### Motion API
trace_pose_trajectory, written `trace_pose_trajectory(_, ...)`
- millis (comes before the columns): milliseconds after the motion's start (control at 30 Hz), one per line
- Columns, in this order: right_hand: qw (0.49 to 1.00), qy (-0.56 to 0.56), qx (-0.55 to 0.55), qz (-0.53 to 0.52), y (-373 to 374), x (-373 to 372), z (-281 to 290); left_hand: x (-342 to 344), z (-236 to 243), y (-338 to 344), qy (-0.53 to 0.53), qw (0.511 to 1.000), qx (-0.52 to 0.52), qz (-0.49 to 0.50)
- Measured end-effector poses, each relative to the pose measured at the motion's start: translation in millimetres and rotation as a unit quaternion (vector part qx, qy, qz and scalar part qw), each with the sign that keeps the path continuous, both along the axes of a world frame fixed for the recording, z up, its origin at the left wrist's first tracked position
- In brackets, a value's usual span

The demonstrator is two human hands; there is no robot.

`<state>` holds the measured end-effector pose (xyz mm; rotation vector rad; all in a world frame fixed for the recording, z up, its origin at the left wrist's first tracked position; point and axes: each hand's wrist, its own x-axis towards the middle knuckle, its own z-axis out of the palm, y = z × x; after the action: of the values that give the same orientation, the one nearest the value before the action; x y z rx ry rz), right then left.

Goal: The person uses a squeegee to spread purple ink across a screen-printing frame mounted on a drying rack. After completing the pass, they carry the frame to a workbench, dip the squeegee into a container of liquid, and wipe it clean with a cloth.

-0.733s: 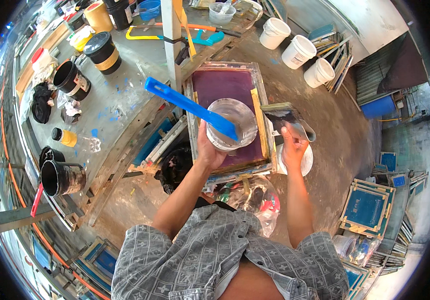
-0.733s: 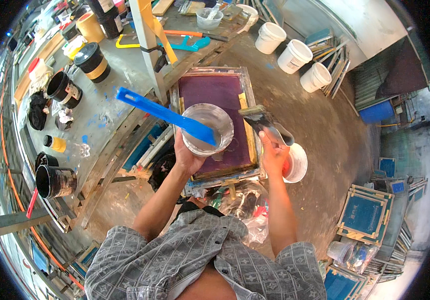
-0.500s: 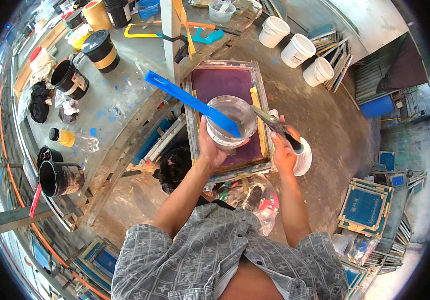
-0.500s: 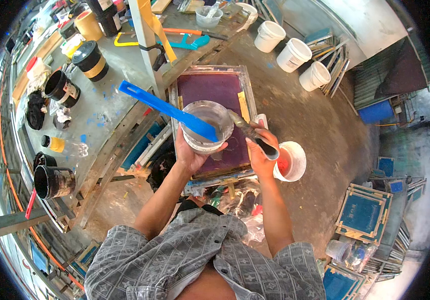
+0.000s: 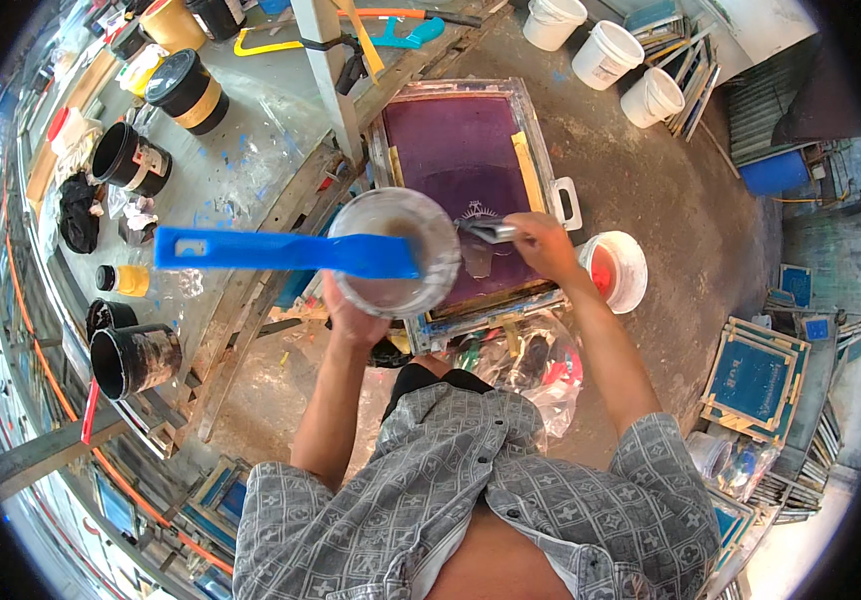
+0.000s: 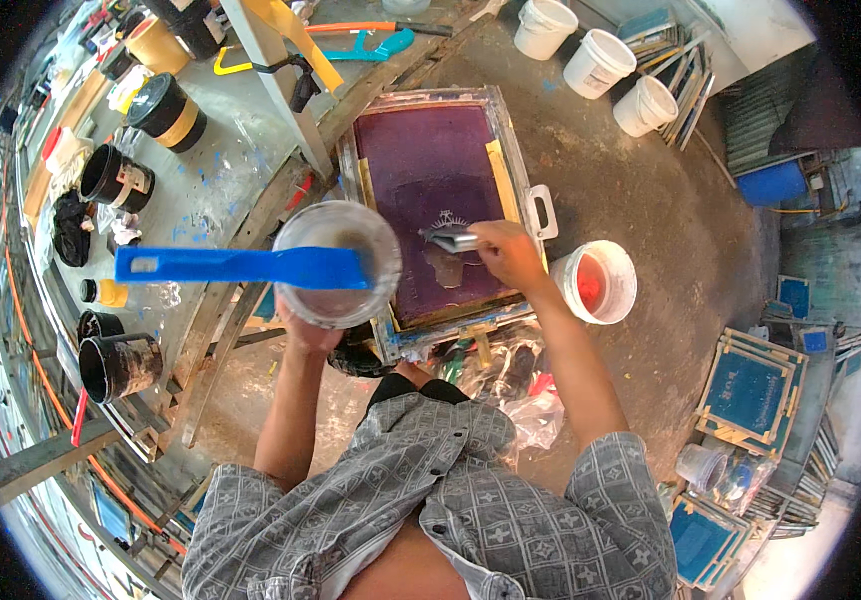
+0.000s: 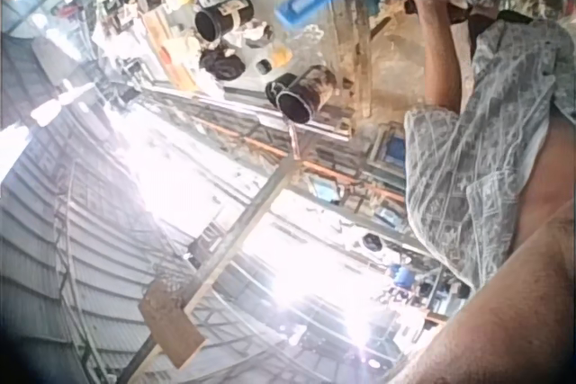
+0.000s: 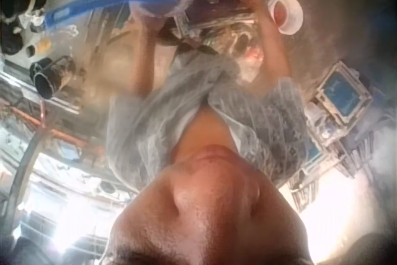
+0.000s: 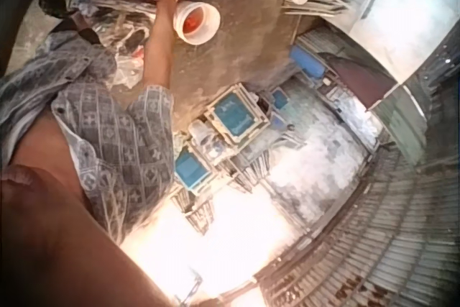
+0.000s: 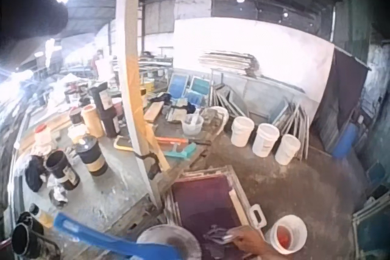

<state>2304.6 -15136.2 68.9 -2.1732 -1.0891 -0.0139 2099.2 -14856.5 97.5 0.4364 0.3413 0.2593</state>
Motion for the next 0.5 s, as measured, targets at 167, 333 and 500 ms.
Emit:
trace_pose_trajectory(167, 0.996, -0.085, -0.029, 0.011, 44.8, 4.8, -60.4, -52.1, -18.6, 33.6, -0.076, 0.992, -0.095, 0.031)
trace_pose_trajectory(333, 0.996, -0.046, -0.080, 0.011, 45.9, -15.9, -84.8, -77.4, -24.7, 28.7, -0.013, 0.996, -0.045, 0.072)
trace_pose_trajectory(500, 0.991, 0.002, -0.087, 0.102, -17.2, -49.4, -85.5, -78.2, -32.4, 17.8, -0.010, 0.996, -0.033, 0.081)
